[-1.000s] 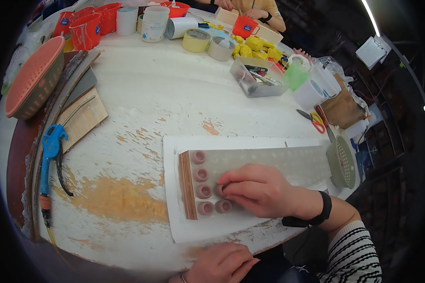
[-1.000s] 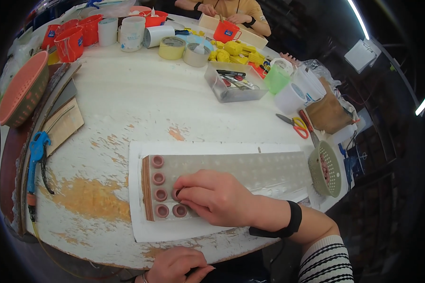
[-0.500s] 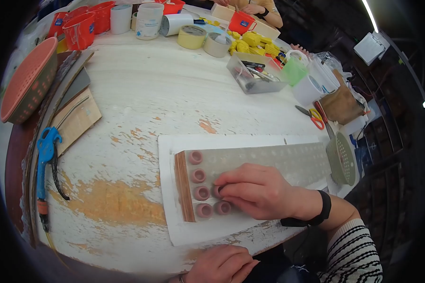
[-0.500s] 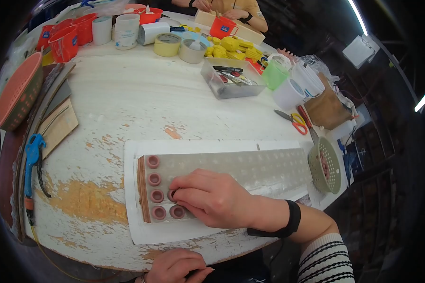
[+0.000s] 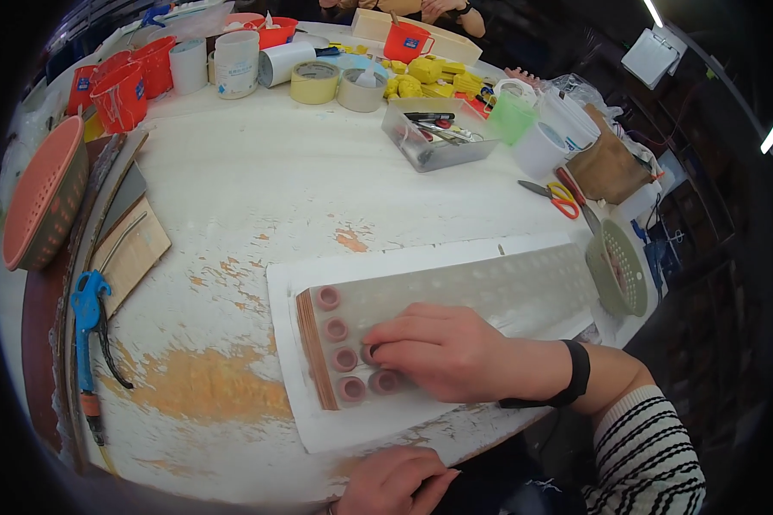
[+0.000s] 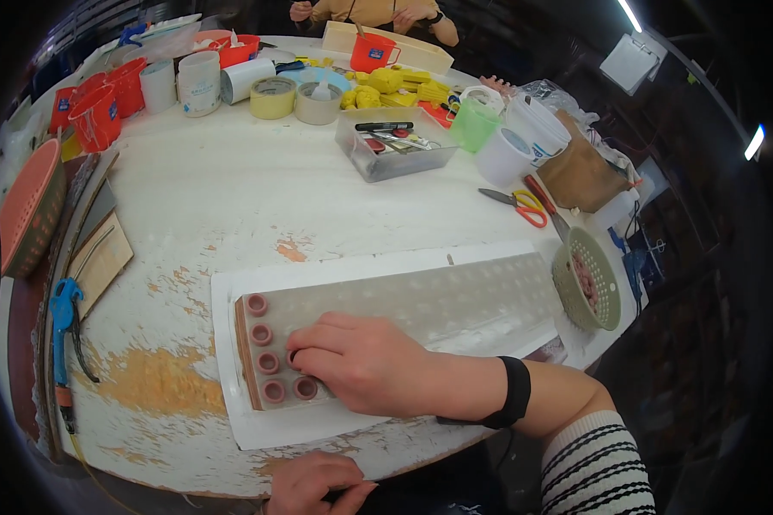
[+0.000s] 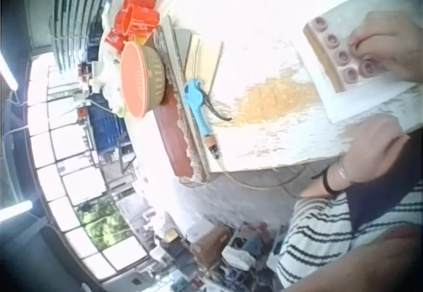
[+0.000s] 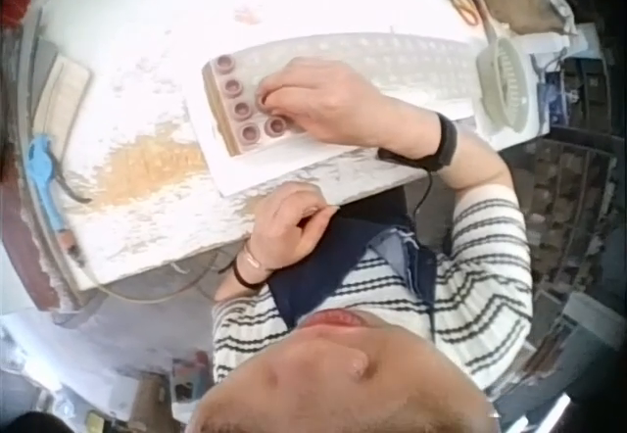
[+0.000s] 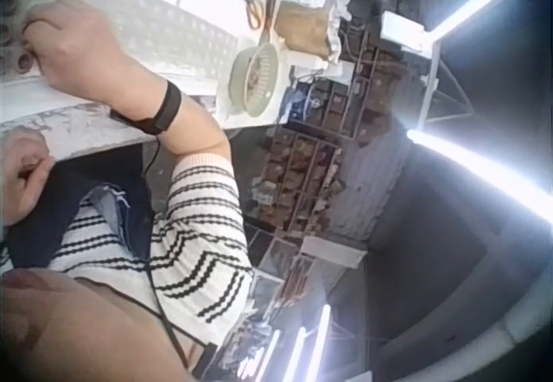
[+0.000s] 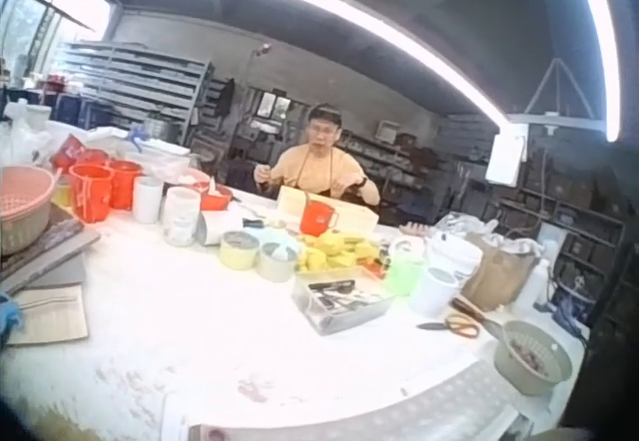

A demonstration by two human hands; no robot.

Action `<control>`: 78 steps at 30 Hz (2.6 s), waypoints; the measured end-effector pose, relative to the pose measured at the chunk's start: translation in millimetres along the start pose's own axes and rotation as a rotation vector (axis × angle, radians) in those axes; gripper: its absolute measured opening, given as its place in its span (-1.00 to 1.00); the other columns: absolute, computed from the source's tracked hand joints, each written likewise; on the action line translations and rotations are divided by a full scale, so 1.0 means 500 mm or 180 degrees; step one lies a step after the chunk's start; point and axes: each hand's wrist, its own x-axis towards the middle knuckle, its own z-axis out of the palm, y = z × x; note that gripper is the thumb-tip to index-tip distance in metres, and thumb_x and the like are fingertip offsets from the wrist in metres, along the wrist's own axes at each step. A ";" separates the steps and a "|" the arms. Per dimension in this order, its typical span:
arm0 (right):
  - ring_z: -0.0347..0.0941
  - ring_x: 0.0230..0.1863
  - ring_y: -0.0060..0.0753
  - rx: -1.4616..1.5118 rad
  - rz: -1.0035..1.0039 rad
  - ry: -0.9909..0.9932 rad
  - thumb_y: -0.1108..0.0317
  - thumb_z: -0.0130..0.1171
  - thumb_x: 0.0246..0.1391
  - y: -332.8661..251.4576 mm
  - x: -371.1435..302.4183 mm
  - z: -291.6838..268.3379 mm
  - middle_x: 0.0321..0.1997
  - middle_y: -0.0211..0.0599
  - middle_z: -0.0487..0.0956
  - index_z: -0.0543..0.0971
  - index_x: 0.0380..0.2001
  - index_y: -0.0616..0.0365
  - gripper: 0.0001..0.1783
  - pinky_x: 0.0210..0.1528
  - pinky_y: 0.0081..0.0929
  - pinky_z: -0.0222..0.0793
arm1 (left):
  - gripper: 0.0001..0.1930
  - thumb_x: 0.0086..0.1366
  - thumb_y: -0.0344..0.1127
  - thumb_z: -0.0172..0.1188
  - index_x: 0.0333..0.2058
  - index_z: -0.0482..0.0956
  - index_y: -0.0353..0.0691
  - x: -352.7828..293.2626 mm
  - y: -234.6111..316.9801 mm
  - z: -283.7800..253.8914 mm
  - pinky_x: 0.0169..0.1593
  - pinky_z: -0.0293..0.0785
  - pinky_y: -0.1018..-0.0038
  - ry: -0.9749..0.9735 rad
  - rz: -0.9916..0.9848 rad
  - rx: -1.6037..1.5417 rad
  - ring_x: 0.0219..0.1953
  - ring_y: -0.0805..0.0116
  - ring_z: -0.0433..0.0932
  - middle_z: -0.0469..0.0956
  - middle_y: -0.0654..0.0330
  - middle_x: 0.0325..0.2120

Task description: Placing and sorting small plastic caps into a translucent plate on a workbench.

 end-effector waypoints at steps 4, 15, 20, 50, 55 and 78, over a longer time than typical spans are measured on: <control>0.60 -0.22 -0.21 -0.0015 0.0102 -0.0111 0.62 0.25 -0.19 -0.004 -0.007 -0.002 -0.06 -0.23 0.64 0.63 -0.26 0.22 -0.69 -0.24 -0.36 0.55 | -0.82 0.10 -0.48 0.42 -0.38 0.56 -0.24 -0.002 0.008 0.001 -0.37 0.49 0.32 -0.0060 -0.0235 0.0077 -0.44 0.02 0.58 0.58 0.05 -0.46; 0.61 -0.18 -0.08 -0.0946 0.2154 0.1222 0.47 0.20 0.16 0.092 -0.229 -0.333 -0.18 -0.09 0.67 0.66 -0.20 0.26 -0.84 -0.11 -0.35 0.51 | -0.92 0.25 -0.47 0.33 -0.36 0.58 -0.30 -0.028 -0.002 0.012 -0.35 0.44 0.50 0.0076 -0.0445 0.0305 -0.43 0.34 0.54 0.61 0.10 -0.41; 0.61 -0.33 -0.27 -0.1741 0.4135 0.1093 0.32 0.26 0.13 0.204 -0.521 -0.515 -0.31 -0.16 0.71 0.69 -0.14 0.21 -0.73 -0.18 -0.37 0.49 | -0.72 0.44 -0.27 0.20 -0.43 0.58 -0.34 -0.027 -0.018 0.023 -0.38 0.41 0.48 0.0246 -0.0215 0.0089 -0.47 0.37 0.49 0.61 0.08 -0.45; 0.64 -0.28 -0.07 -0.0145 0.3245 0.1017 0.24 0.30 -0.10 0.046 -0.593 -0.426 -0.36 -0.13 0.69 0.66 -0.37 0.18 -0.75 -0.15 -0.23 0.53 | -0.49 0.31 -0.06 0.31 0.08 0.51 -0.29 0.186 0.081 0.372 0.23 0.34 0.15 -0.2859 0.0604 0.1224 0.15 -0.07 0.42 0.51 -0.04 0.08; 0.61 -0.23 -0.01 -0.0658 0.3459 0.0500 0.21 0.35 -0.04 -0.015 -0.652 -0.295 -0.34 -0.17 0.66 0.64 -0.38 0.15 -0.75 -0.16 -0.14 0.50 | -0.35 0.30 0.04 0.29 0.20 0.43 -0.29 0.166 0.042 0.441 0.29 0.25 0.04 -0.3091 0.1114 0.1630 0.26 -0.25 0.28 0.40 -0.10 0.20; 0.51 -0.21 -0.12 -0.1991 0.2732 0.1549 0.47 0.31 -0.02 -0.038 -0.634 -0.189 -0.26 -0.27 0.60 0.61 -0.40 0.19 -0.91 -0.16 -0.27 0.49 | -0.27 0.22 0.21 0.25 0.22 0.47 -0.19 0.141 -0.012 0.438 0.35 -0.04 -0.33 -0.2959 0.1480 0.2093 0.33 -0.24 0.25 0.33 -0.13 0.28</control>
